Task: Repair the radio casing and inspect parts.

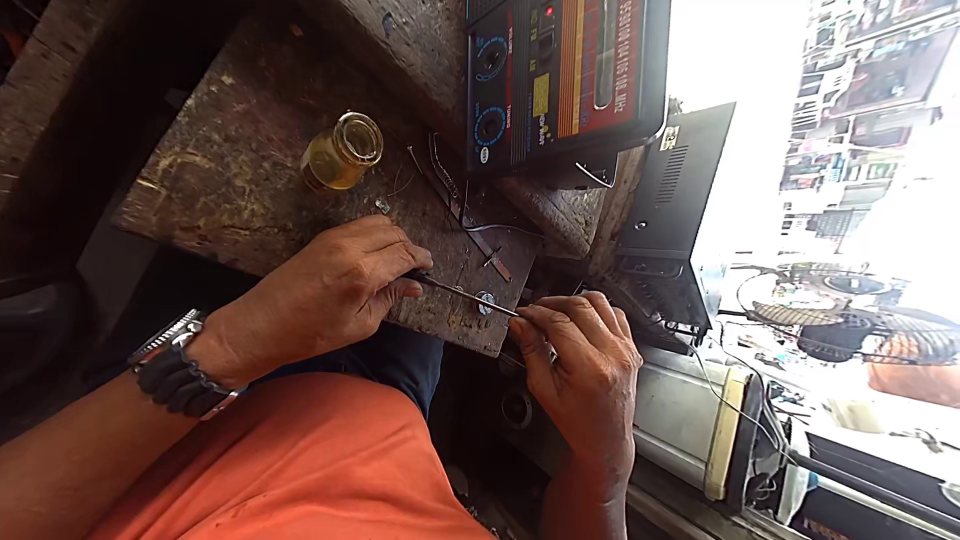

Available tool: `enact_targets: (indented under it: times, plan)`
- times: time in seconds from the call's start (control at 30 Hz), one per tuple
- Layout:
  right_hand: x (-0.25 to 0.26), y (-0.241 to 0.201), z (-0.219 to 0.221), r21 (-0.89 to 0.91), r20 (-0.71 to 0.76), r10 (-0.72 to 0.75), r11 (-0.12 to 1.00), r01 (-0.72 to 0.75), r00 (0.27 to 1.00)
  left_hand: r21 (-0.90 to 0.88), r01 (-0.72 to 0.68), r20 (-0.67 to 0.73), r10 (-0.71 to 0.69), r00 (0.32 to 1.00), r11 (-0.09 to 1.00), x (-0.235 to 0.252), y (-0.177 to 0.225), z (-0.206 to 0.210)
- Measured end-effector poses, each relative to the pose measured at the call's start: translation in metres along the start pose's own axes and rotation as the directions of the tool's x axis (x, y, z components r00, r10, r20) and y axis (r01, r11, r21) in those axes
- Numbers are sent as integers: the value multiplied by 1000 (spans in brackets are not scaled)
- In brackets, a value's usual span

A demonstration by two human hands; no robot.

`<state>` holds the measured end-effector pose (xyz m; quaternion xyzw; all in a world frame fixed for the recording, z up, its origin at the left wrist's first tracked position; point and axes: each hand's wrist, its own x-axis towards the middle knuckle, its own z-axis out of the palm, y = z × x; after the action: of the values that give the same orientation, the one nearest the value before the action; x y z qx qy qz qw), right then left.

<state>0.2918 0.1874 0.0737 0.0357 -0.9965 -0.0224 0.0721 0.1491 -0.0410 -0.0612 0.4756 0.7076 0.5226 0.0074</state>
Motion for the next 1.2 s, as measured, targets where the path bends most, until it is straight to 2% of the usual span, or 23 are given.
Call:
enact_targets:
  times: [0.23,0.7,1.2]
  plan:
    - [-1,3,1,28,-64,-3,1000,5,998,-8,-12,18,12,1000,1000,-1,-2,-1]
    - [-7,3,4,130,-48,45,991,-38,998,-61,-7,18,8,1000,998,-1,-5,-1]
    - [-10,6,7,211,-61,35,977,-21,997,-104,8,-6,-9,1000,995,0,-4,-4]
